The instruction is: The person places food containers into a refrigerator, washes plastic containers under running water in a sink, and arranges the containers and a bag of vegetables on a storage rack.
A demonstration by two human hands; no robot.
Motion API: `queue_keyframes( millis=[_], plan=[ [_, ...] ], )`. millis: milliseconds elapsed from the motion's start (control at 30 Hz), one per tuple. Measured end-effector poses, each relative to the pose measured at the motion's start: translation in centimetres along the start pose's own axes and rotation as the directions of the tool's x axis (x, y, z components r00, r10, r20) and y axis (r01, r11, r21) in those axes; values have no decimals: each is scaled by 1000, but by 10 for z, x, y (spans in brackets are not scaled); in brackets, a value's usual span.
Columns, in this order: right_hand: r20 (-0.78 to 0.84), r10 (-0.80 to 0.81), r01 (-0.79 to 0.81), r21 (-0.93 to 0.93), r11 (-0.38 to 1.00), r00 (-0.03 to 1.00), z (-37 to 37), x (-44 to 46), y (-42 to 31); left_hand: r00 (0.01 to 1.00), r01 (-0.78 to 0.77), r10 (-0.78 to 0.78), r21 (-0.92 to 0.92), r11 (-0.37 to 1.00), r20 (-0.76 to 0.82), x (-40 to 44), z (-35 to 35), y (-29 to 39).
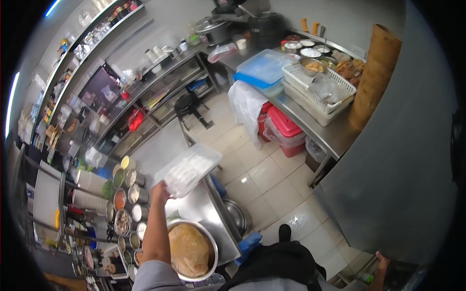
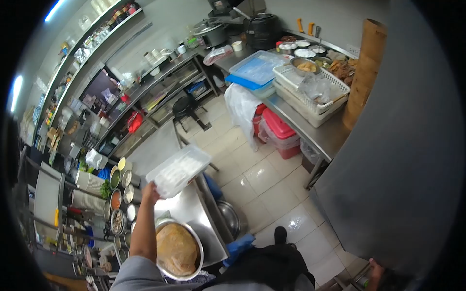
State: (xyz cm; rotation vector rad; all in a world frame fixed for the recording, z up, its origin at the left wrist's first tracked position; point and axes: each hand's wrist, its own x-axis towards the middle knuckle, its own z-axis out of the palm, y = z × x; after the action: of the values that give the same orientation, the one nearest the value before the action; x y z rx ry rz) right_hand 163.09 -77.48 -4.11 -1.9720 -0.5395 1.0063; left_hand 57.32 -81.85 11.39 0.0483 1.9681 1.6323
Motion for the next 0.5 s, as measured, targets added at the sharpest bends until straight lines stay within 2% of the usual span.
queue_keyframes(
  millis=[67,100,133,167,200,233,267,300,367,400,433,500],
  plan=[
    [2,7,-7,-39,999,1000,5,-16,-7,1000,-8,8,26,1000,19,-43,28,19],
    [48,-125,124,30,992,991,6,-17,0,1000,-8,8,24,1000,16,-44,23,19],
    [81,-259,250,101,963,963,4,-19,11,997,3,0,-37,999,80,-44,19,14],
    [80,-266,258,96,961,961,5,-22,22,989,19,-4,-101,995,146,-43,14,9],
    [2,-283,282,69,957,959,7,-20,38,989,26,-9,-112,993,145,-69,19,17],
    [-68,-301,304,34,952,951,6,-20,46,971,-17,73,-238,971,227,-122,30,36],
    [-52,-311,312,15,950,949,6,-30,49,944,-48,160,-361,931,288,-166,31,48],
    [-25,-369,369,5,929,929,14,-50,51,952,-40,149,-371,928,269,-188,22,48],
    [22,-435,436,-13,900,900,25,-100,40,929,39,155,-505,862,337,-225,-5,41],
    [66,-404,405,-290,867,912,29,-122,37,931,36,159,-517,855,328,-245,-21,35],
    [85,-367,352,-541,764,926,32,-143,36,930,59,139,-512,857,341,-267,-38,26],
    [224,-381,437,-318,842,897,53,-170,60,897,143,111,-518,843,429,-310,-67,11]
  ],
)
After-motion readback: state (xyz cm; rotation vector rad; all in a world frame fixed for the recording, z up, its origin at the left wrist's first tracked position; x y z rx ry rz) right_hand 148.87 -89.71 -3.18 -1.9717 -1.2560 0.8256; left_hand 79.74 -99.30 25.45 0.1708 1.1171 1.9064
